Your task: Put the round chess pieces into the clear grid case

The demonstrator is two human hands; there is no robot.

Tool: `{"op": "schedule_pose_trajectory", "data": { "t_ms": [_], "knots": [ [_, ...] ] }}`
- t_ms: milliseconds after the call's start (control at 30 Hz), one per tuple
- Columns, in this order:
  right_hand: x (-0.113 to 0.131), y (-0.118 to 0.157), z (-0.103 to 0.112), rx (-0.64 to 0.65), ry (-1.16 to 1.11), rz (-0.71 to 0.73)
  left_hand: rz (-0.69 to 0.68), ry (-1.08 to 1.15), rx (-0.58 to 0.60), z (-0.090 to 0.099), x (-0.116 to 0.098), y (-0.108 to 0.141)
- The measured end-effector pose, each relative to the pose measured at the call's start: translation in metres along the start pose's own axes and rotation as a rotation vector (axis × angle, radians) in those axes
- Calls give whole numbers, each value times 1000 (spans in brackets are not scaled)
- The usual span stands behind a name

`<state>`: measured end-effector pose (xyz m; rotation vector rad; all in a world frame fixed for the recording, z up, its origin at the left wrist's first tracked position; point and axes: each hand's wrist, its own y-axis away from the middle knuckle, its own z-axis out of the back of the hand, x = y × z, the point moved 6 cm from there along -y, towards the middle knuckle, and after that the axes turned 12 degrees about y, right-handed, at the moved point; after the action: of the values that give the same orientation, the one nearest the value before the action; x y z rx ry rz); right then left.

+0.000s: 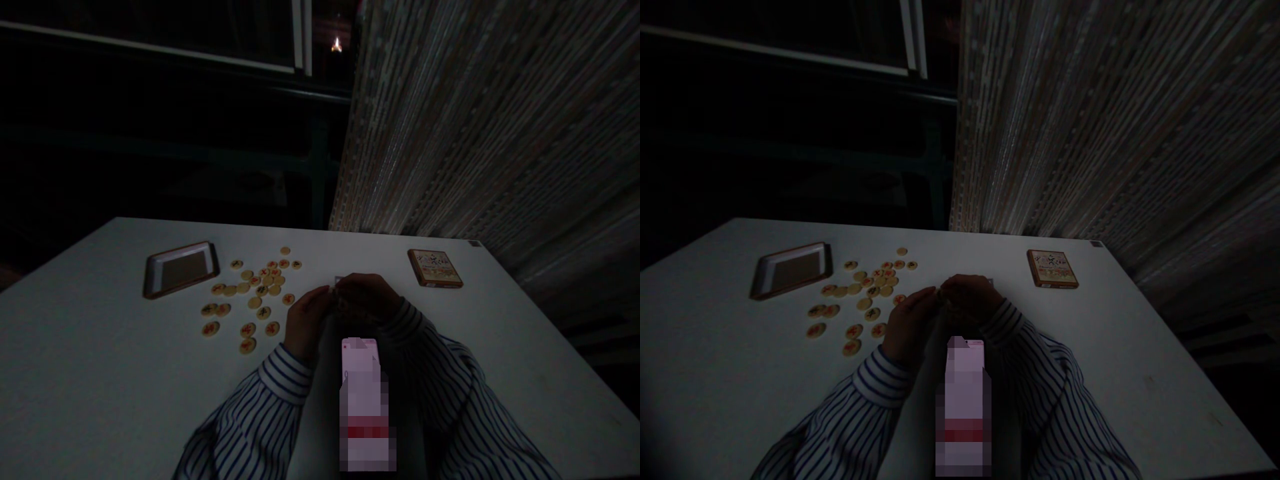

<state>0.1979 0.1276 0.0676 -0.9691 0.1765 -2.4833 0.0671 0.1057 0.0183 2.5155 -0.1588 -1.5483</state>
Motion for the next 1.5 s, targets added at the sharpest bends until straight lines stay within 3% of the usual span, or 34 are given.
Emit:
{"op": "schedule_pose_trajectory", "data": {
  "t_ms": [300,467,733,933,1200,1500],
  "knots": [
    [4,2,-5,33,-47,45,-18,-13,50,2,6,-2],
    [4,2,-4,33,-22,48,-42,-92,-2,2,-1,0],
    [7,1,-1,7,65,41,-89,-106,10,-1,-8,2],
    [17,1,-3,26,217,126,-73,-58,-23,8,1,-4],
    [23,-1,-8,63,554,235,-84,-54,-49,5,-6,0],
    [22,-1,-10,191,755,202,-131,-165,1,1,-10,1]
  ]
}}
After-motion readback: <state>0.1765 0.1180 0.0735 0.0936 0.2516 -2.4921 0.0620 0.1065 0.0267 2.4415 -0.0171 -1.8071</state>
